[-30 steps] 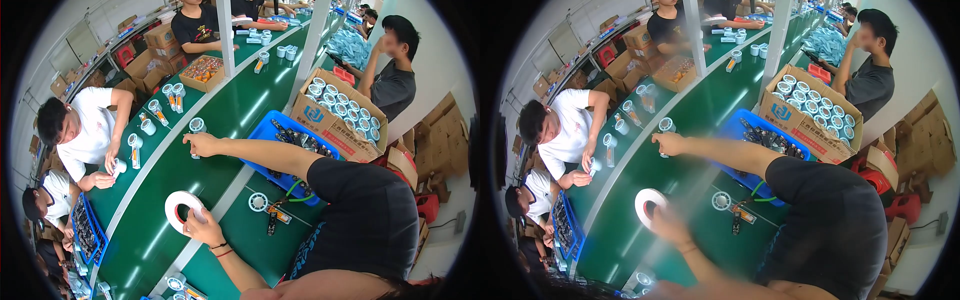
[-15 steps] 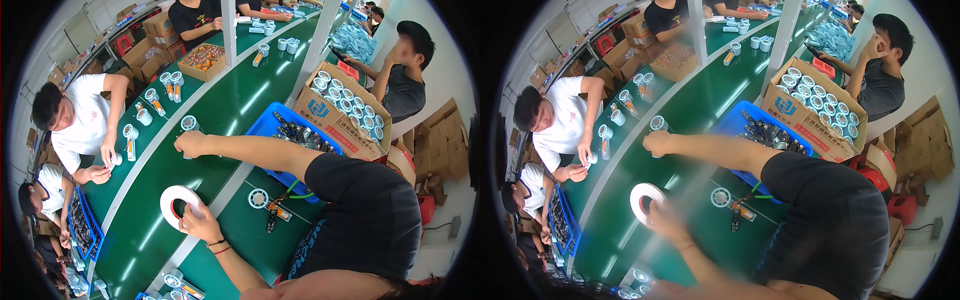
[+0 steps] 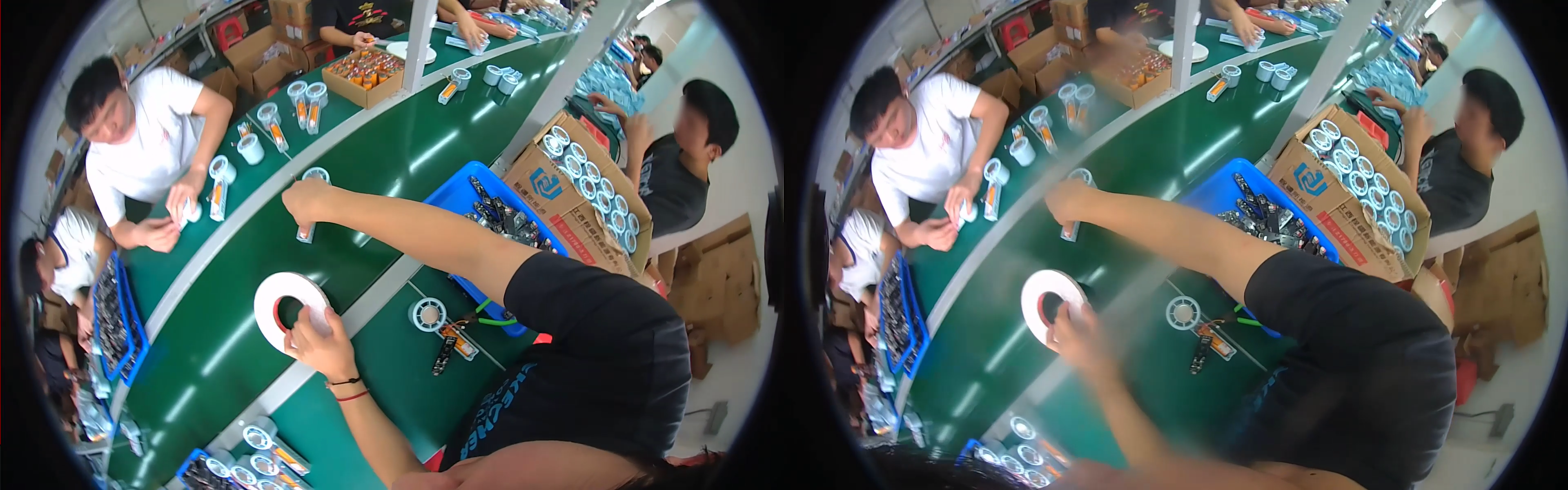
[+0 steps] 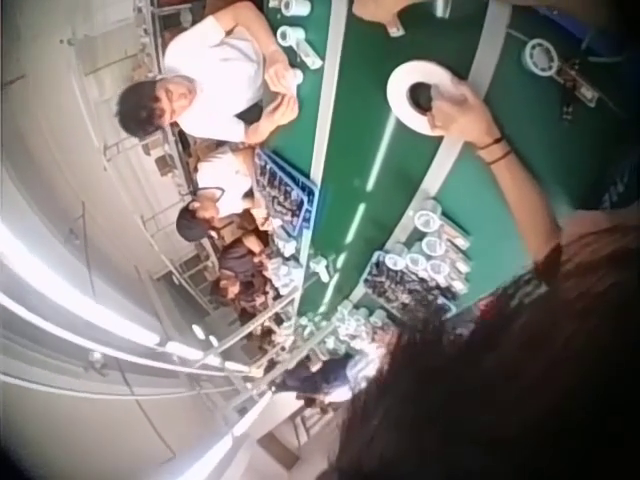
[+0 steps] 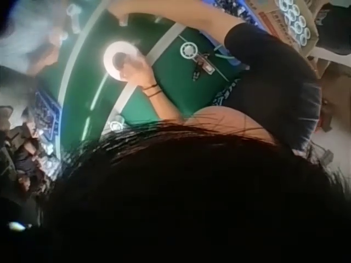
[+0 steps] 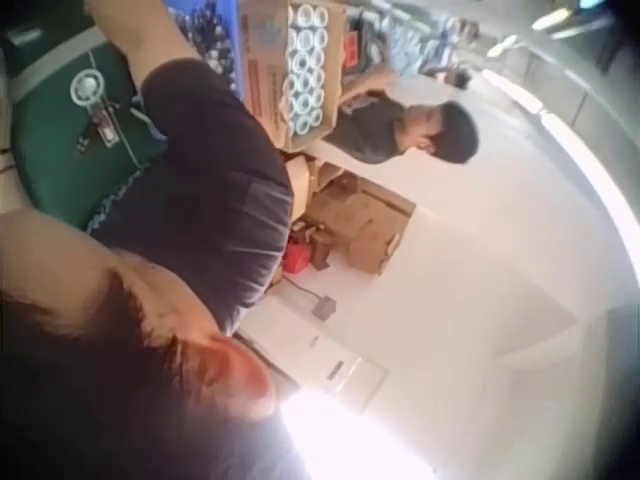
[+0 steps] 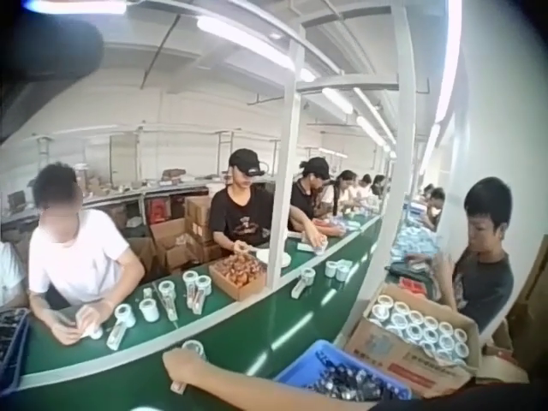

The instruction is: Assembling small electronic components at a production line station.

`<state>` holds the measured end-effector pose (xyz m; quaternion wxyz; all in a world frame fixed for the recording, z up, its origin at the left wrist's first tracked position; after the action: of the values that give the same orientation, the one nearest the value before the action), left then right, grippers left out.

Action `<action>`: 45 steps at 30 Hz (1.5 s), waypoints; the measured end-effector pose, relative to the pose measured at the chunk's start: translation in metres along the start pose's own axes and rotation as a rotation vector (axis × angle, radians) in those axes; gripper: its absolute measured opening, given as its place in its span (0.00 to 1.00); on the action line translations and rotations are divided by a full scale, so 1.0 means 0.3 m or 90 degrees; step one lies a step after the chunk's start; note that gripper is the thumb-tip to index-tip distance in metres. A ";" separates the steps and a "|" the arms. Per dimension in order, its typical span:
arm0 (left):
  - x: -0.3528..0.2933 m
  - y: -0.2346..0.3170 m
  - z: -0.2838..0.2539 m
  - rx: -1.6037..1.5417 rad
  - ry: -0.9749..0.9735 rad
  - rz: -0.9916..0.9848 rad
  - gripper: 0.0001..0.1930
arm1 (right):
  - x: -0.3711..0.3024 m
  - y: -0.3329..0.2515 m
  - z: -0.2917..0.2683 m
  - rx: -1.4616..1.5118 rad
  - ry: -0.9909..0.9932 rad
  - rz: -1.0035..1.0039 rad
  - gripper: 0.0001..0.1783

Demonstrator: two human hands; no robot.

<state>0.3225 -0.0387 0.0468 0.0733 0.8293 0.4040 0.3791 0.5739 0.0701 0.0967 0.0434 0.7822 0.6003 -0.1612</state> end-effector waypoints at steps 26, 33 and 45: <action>-0.017 0.009 0.038 -0.017 0.009 -0.011 0.17 | -0.017 -0.147 -0.035 0.009 -0.031 -0.082 0.25; -0.042 0.011 0.027 -0.023 0.011 -0.029 0.17 | -0.046 -0.203 -0.021 0.004 -0.004 -0.097 0.21; -0.097 -0.040 0.049 -0.058 0.101 -0.207 0.19 | -0.020 -0.238 0.071 0.047 0.035 -0.168 0.12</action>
<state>0.3140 -0.0493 0.0147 0.1390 0.7162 0.5197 0.4446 0.5003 0.0787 0.0875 -0.0235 0.7015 0.6927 -0.1658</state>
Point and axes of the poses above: each hand's wrist, its own x-axis towards the middle knuckle, its own z-axis out of the palm, y = z × x, the point moved 2 cm from there along x, towards the middle knuckle, and after that the axes turned 2 degrees about -y, right-handed, at the moved point
